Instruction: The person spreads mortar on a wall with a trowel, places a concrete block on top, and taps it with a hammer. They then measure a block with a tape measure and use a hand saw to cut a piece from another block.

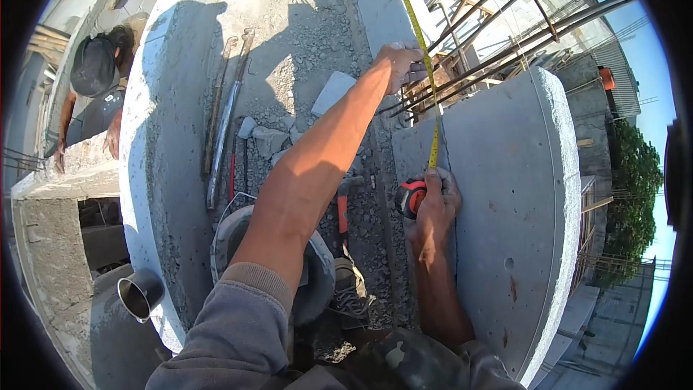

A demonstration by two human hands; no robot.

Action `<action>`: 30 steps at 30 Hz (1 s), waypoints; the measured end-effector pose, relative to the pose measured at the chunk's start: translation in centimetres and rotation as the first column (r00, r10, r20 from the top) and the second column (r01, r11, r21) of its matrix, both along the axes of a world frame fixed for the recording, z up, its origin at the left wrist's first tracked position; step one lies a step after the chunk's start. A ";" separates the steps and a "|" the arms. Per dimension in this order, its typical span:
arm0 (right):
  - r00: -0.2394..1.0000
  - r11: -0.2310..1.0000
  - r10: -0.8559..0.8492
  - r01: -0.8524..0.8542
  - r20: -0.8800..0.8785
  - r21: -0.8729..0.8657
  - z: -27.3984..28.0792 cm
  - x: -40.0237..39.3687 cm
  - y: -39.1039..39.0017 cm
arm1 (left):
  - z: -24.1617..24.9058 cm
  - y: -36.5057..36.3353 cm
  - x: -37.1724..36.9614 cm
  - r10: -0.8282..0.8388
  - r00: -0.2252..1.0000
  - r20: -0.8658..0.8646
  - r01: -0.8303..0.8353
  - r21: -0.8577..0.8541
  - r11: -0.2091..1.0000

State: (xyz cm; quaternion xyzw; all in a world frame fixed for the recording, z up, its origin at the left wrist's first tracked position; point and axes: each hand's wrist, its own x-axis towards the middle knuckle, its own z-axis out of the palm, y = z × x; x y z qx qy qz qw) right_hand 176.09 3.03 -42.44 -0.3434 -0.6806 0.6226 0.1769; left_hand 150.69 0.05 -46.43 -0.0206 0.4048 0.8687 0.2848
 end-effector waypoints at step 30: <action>0.999 0.999 0.023 -0.022 0.022 -0.044 0.2 0.3 0.2 | 0.7 -0.6 0.2 0.004 0.998 0.069 -0.003 -0.027 1.000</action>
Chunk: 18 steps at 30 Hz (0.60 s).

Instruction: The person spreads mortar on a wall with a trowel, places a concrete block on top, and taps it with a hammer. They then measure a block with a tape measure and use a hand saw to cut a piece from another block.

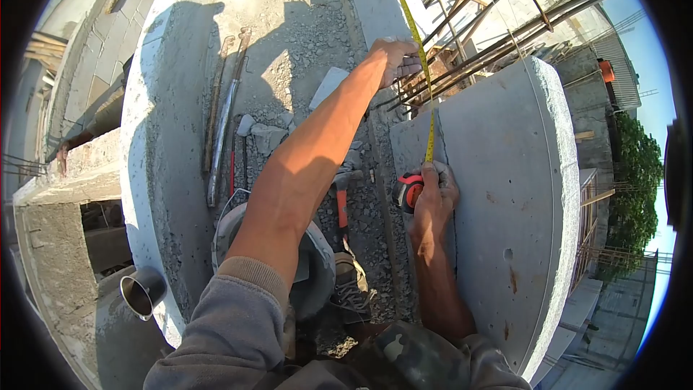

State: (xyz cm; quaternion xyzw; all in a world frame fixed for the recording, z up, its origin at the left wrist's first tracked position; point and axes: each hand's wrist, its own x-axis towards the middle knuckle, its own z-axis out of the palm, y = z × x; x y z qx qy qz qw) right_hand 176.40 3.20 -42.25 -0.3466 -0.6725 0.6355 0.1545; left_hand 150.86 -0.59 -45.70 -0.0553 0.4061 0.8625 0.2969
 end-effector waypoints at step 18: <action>0.780 0.777 0.597 -0.621 -0.189 -0.107 -7.8 4.5 -6.0 | 5.1 -15.1 6.2 -0.089 0.961 -0.261 -0.058 -0.506 0.861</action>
